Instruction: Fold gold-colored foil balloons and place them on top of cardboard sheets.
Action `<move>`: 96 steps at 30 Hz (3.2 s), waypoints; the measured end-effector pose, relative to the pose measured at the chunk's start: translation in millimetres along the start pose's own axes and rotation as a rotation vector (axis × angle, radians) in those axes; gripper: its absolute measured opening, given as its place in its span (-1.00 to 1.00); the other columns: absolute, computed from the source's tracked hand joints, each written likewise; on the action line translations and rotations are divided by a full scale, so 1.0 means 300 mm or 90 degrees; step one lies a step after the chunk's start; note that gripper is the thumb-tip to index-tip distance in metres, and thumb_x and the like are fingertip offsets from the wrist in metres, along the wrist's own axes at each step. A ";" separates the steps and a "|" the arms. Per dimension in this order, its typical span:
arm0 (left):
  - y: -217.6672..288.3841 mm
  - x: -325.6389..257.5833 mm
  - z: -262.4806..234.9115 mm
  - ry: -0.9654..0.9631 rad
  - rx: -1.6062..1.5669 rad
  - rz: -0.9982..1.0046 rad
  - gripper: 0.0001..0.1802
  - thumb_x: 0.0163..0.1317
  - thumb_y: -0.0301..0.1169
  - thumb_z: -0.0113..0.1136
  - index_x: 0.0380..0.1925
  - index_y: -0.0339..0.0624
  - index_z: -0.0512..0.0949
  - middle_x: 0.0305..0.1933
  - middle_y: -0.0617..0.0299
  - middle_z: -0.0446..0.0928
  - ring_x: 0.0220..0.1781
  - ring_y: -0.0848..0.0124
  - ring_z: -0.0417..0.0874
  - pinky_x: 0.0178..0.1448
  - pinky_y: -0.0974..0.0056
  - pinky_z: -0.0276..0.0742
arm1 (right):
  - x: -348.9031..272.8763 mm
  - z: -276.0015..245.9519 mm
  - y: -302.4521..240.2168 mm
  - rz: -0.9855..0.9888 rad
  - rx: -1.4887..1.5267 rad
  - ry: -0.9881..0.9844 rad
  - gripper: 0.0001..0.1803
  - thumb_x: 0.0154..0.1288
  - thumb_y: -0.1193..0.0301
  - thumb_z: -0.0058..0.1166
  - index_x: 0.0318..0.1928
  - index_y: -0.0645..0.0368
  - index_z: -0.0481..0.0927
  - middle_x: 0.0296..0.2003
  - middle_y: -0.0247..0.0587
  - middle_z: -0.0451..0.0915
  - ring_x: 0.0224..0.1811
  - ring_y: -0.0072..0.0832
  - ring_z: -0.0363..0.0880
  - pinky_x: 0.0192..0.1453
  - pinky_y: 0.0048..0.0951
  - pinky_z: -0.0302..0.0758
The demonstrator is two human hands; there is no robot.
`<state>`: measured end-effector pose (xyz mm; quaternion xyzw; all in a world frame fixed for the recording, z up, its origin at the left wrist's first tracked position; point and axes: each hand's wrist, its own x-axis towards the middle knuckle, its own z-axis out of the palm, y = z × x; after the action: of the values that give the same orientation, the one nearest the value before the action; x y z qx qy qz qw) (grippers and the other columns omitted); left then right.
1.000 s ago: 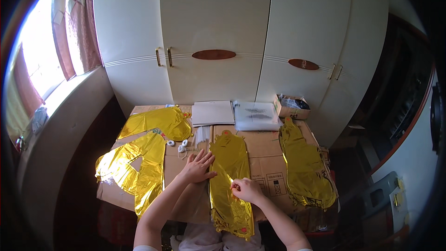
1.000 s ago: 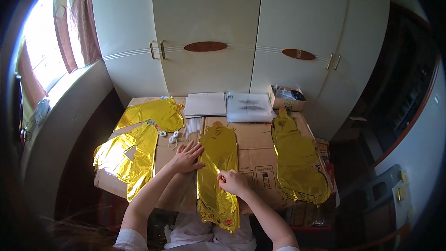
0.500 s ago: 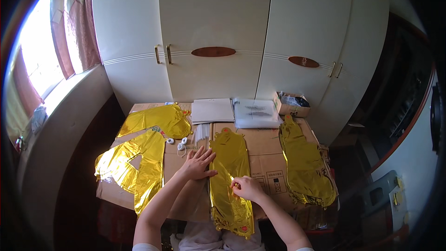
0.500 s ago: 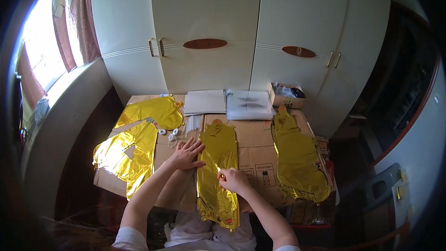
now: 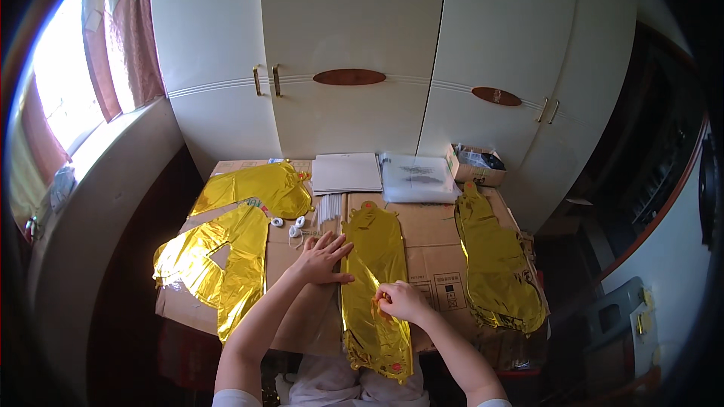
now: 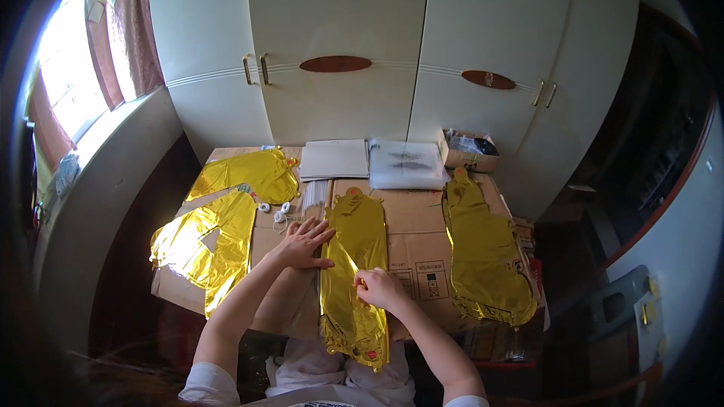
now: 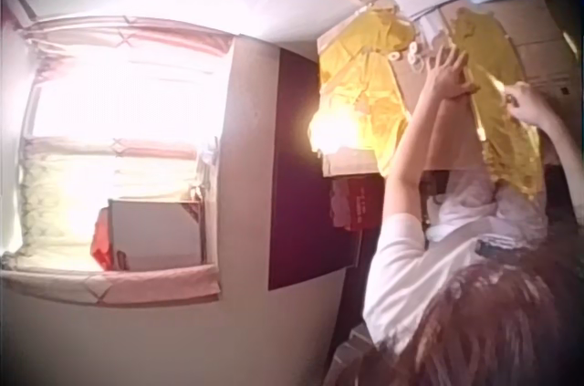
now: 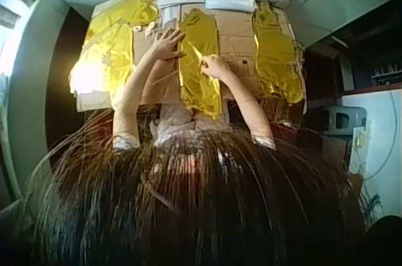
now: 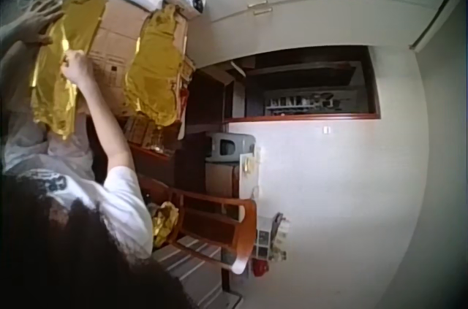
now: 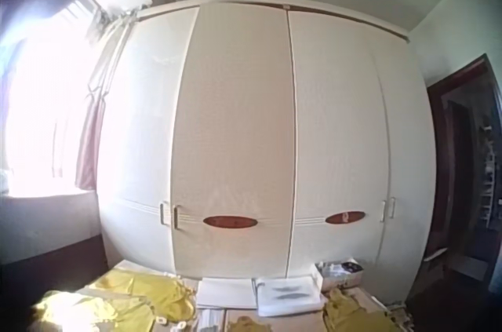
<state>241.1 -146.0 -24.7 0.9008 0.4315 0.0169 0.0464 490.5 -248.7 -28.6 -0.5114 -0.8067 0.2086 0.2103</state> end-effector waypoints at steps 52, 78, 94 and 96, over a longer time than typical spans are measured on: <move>-0.001 -0.002 -0.002 -0.032 -0.014 -0.006 0.21 -0.14 0.57 0.01 0.45 0.14 0.07 0.55 0.10 -0.05 0.58 -0.03 -0.19 0.46 -0.34 -0.24 | 0.423 -0.152 0.321 0.511 0.021 0.034 -0.48 -0.05 0.19 0.20 -0.09 0.29 0.64 -0.03 0.14 0.61 0.03 -0.08 0.61 0.07 -0.22 0.56; 0.124 0.036 0.008 -0.004 -0.002 -0.015 0.20 -0.13 0.58 -0.03 0.44 0.09 0.11 0.54 0.12 -0.01 0.58 0.00 -0.18 0.44 -0.40 -0.24 | 0.294 -0.261 0.257 0.410 -0.112 0.036 -0.58 0.14 0.18 0.16 -0.11 0.26 0.61 -0.09 0.03 0.63 -0.04 -0.19 0.62 0.04 -0.20 0.53; 0.106 0.044 0.033 0.018 -0.024 0.008 0.19 -0.12 0.54 0.03 0.44 0.09 0.10 0.52 0.05 0.04 0.56 -0.06 -0.10 0.41 -0.41 -0.15 | -0.136 0.009 0.002 -0.212 -0.199 -0.031 -0.44 0.32 0.07 0.01 0.26 0.00 0.42 0.31 -0.18 0.33 0.41 -0.27 0.20 0.46 -0.08 0.08; 0.103 0.042 0.037 0.016 -0.018 0.010 0.19 -0.12 0.54 0.03 0.44 0.08 0.10 0.52 0.05 0.05 0.56 -0.06 -0.10 0.40 -0.40 -0.14 | -0.137 0.010 0.003 -0.211 -0.197 -0.042 -0.44 0.33 0.05 0.00 0.27 -0.04 0.42 0.33 -0.19 0.31 0.43 -0.27 0.18 0.47 -0.07 0.05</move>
<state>273.6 -156.1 -32.7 0.9029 0.4250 0.0351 0.0537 505.6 -286.2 -36.7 -0.3912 -0.9083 0.0618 0.1347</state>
